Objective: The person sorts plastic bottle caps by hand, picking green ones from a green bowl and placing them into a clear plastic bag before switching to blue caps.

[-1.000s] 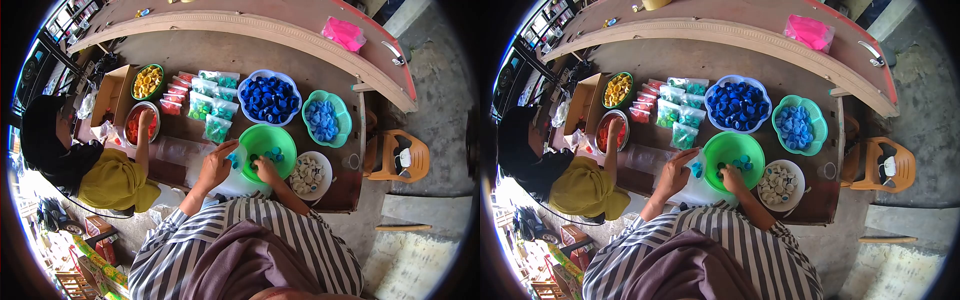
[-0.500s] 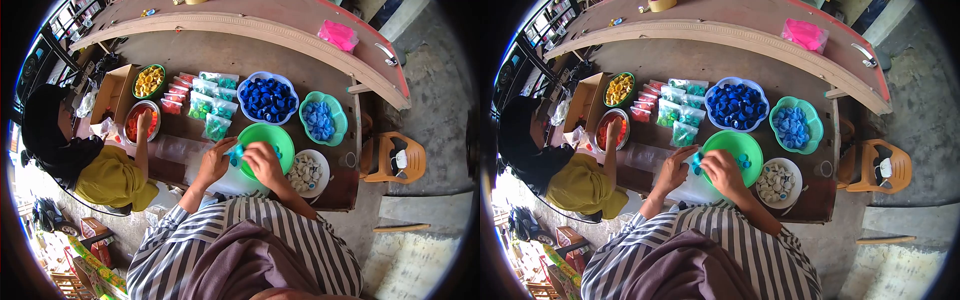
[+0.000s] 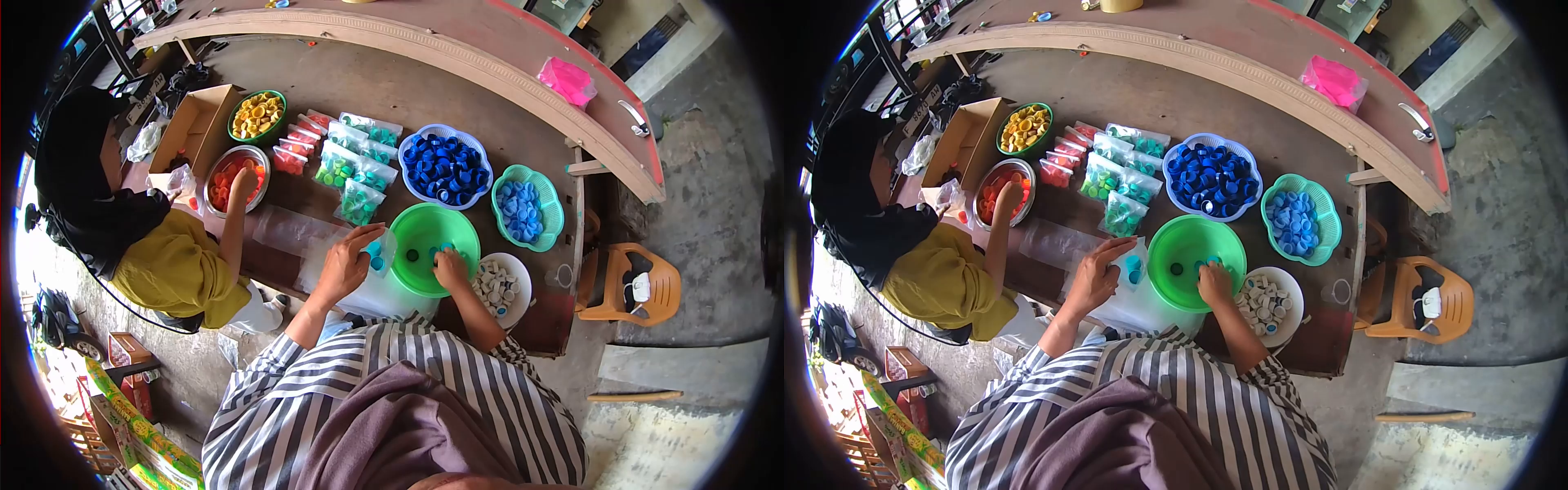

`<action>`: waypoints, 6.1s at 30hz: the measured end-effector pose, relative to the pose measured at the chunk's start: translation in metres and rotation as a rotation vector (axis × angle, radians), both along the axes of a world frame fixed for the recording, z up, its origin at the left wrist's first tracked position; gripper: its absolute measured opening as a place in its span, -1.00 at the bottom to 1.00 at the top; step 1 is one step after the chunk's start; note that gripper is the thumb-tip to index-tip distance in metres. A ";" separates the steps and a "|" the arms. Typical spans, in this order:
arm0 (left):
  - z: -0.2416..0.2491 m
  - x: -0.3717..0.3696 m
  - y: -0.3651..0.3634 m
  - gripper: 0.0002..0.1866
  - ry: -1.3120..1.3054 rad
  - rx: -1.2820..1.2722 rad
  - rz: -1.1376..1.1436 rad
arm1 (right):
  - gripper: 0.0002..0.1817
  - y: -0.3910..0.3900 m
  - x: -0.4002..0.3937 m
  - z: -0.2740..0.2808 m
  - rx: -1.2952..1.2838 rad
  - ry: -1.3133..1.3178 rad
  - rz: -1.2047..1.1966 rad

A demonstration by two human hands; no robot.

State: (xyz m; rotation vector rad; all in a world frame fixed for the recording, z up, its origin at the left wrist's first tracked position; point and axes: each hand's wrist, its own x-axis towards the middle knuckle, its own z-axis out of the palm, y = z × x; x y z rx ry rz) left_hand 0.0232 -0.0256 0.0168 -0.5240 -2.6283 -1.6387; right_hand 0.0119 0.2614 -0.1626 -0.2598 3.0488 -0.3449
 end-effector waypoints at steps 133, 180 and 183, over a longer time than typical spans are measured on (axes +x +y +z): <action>0.013 -0.011 0.002 -0.46 -0.240 0.025 0.039 | -0.75 -0.048 -0.009 0.006 -0.196 0.091 0.146; 0.000 -0.044 -0.020 0.09 -0.036 0.305 -0.208 | -0.34 -0.085 -0.013 0.292 -0.886 0.099 0.382; -0.011 -0.047 -0.018 0.19 -0.082 0.207 -0.315 | -0.33 -0.082 -0.006 0.307 -0.939 0.098 0.446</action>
